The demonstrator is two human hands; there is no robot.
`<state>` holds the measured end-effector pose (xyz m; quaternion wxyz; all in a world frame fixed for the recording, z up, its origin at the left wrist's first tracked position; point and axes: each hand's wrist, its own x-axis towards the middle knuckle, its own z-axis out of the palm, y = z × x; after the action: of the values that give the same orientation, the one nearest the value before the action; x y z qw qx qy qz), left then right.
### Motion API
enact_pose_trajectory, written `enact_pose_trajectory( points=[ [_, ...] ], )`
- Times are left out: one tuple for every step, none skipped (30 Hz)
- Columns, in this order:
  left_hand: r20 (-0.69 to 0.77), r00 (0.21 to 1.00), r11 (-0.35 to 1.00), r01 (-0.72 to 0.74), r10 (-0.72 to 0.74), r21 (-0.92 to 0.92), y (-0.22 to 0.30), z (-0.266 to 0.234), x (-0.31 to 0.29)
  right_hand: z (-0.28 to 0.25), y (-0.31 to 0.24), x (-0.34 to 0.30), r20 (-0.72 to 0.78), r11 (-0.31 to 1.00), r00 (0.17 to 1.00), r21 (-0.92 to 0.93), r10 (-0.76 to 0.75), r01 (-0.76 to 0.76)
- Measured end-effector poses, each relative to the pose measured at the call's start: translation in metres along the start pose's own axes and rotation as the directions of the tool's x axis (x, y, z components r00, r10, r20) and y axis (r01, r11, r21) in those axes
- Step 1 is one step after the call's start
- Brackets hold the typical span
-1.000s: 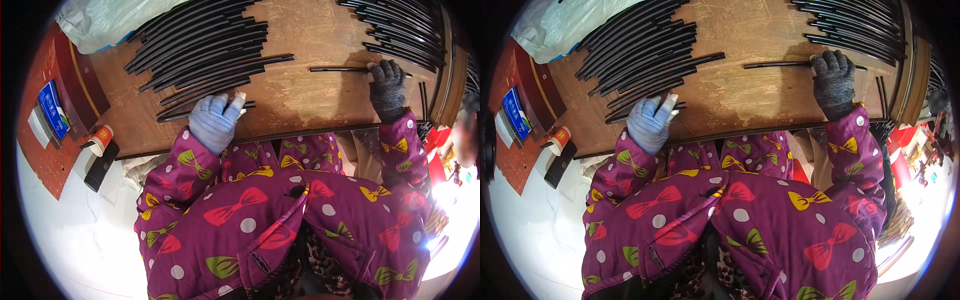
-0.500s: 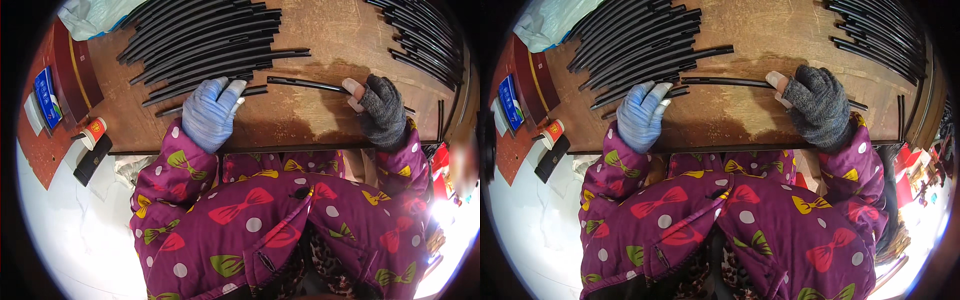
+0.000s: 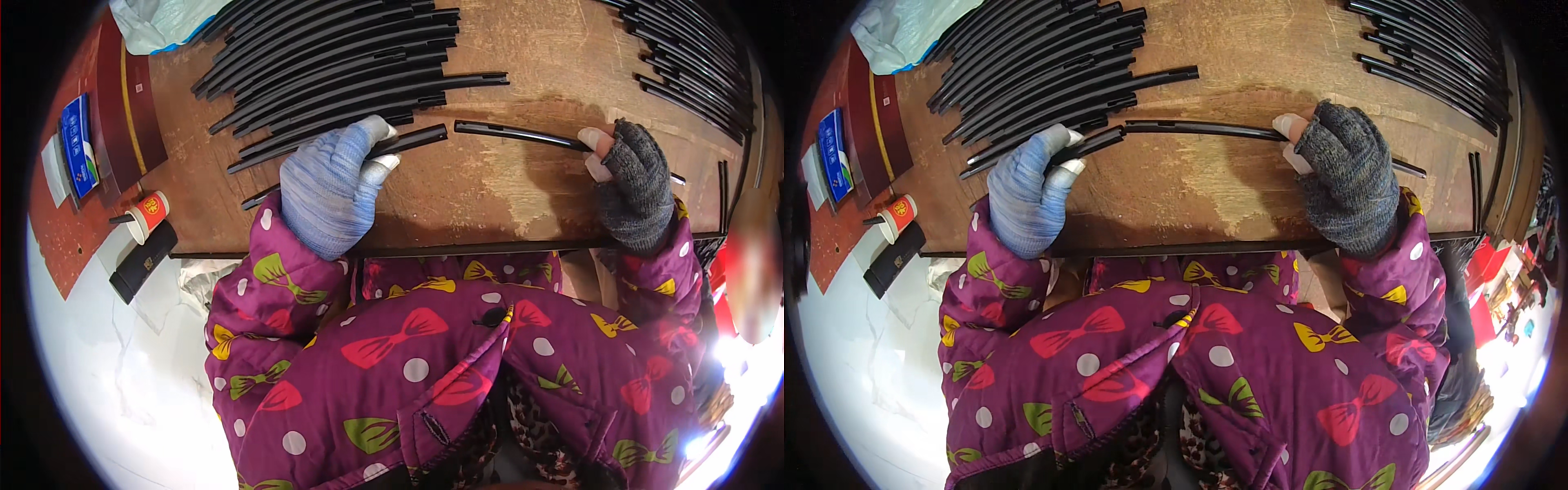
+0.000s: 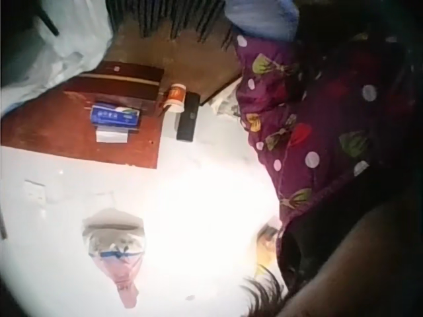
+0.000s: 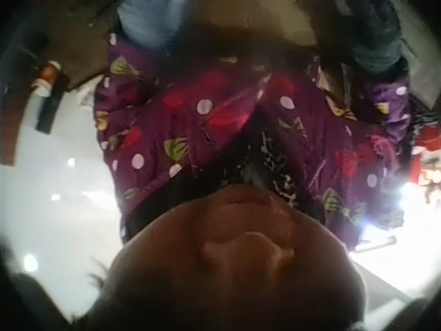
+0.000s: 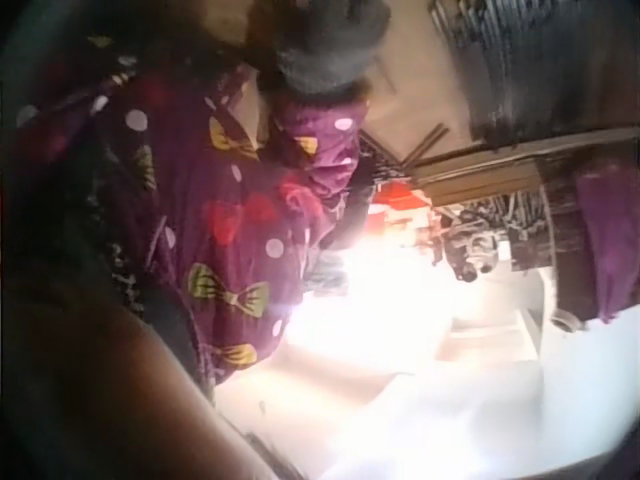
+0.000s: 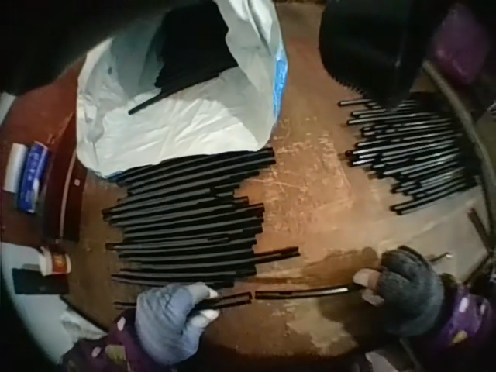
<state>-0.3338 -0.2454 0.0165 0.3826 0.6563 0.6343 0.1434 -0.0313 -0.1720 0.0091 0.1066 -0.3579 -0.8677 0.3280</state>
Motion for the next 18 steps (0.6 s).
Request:
enact_pose_trajectory(
  points=[
    [0.041,0.998,0.999,0.035,-0.037,0.039,0.004,-0.003,0.0,-0.003,-0.002,0.001,-0.006,1.0,1.0,0.015,0.012,-0.012],
    [0.08,0.994,0.995,0.068,-0.074,0.078,0.007,-0.005,0.001,-0.006,-0.002,0.001,-0.011,1.0,1.0,0.01,0.012,-0.011],
    [0.08,0.994,0.995,0.069,-0.075,0.079,0.006,-0.004,0.001,-0.006,0.0,0.003,-0.02,1.0,1.0,0.008,-0.015,0.015],
    [0.045,0.999,0.998,0.026,-0.029,0.057,0.005,-0.003,0.003,-0.006,0.001,0.004,-0.029,0.999,0.999,0.004,-0.042,0.042],
    [0.007,1.0,0.999,-0.018,0.018,0.038,0.004,-0.002,0.005,-0.008,0.002,0.006,-0.03,0.999,0.999,0.003,-0.043,0.043],
    [0.004,1.0,0.999,-0.02,0.02,0.038,0.004,-0.001,0.006,-0.007,0.003,0.006,-0.036,0.998,0.998,-0.01,-0.057,0.057],
    [0.012,1.0,0.999,-0.016,0.016,0.04,0.005,-0.002,0.007,-0.008,0.003,0.007,-0.042,0.997,0.996,-0.023,-0.073,0.072],
    [0.019,1.0,0.999,-0.013,0.012,0.043,0.006,-0.003,0.007,-0.008,0.003,0.008,-0.045,0.997,0.996,-0.028,-0.078,0.076],
    [0.021,0.999,0.997,-0.029,0.028,0.065,0.006,-0.001,0.006,-0.007,0.003,0.008,-0.028,0.995,0.995,-0.035,-0.097,0.096],
    [0.012,0.999,0.997,-0.034,0.034,0.065,0.008,-0.001,0.006,-0.007,0.002,0.009,-0.012,0.992,0.993,-0.043,-0.117,0.117],
    [0.032,0.999,0.995,-0.045,0.042,0.093,0.01,-0.002,0.006,-0.007,0.001,0.011,-0.016,0.991,0.992,-0.052,-0.124,0.123],
    [0.054,0.997,0.991,-0.053,0.047,0.119,0.012,-0.002,0.005,-0.005,-0.002,0.014,0.019,0.986,0.991,-0.09,-0.136,0.137],
    [0.023,0.994,0.986,-0.107,0.105,0.127,0.012,0.002,0.004,-0.004,-0.006,0.019,0.052,0.98,0.988,-0.128,-0.147,0.152],
    [0.014,0.994,0.985,-0.11,0.109,0.13,0.013,0.004,0.003,0.0,-0.012,0.026,0.049,0.978,0.987,-0.134,-0.153,0.158],
    [0.011,0.992,0.984,-0.127,0.126,0.128,0.013,0.009,0.002,0.007,-0.021,0.033,0.058,0.974,0.982,-0.128,-0.182,0.188],
    [0.01,0.989,0.981,-0.147,0.147,0.13,0.014,0.012,0.004,0.013,-0.027,0.038,0.062,0.969,0.976,-0.122,-0.209,0.215],
    [0.014,0.992,0.985,-0.128,0.127,0.118,0.015,0.012,0.005,0.018,-0.029,0.042,0.015,0.957,0.969,-0.155,-0.248,0.247],
    [0.009,0.992,0.984,-0.126,0.126,0.125,0.014,0.01,0.003,0.015,-0.028,0.044,0.011,0.955,0.967,-0.154,-0.255,0.254]
  ],
)
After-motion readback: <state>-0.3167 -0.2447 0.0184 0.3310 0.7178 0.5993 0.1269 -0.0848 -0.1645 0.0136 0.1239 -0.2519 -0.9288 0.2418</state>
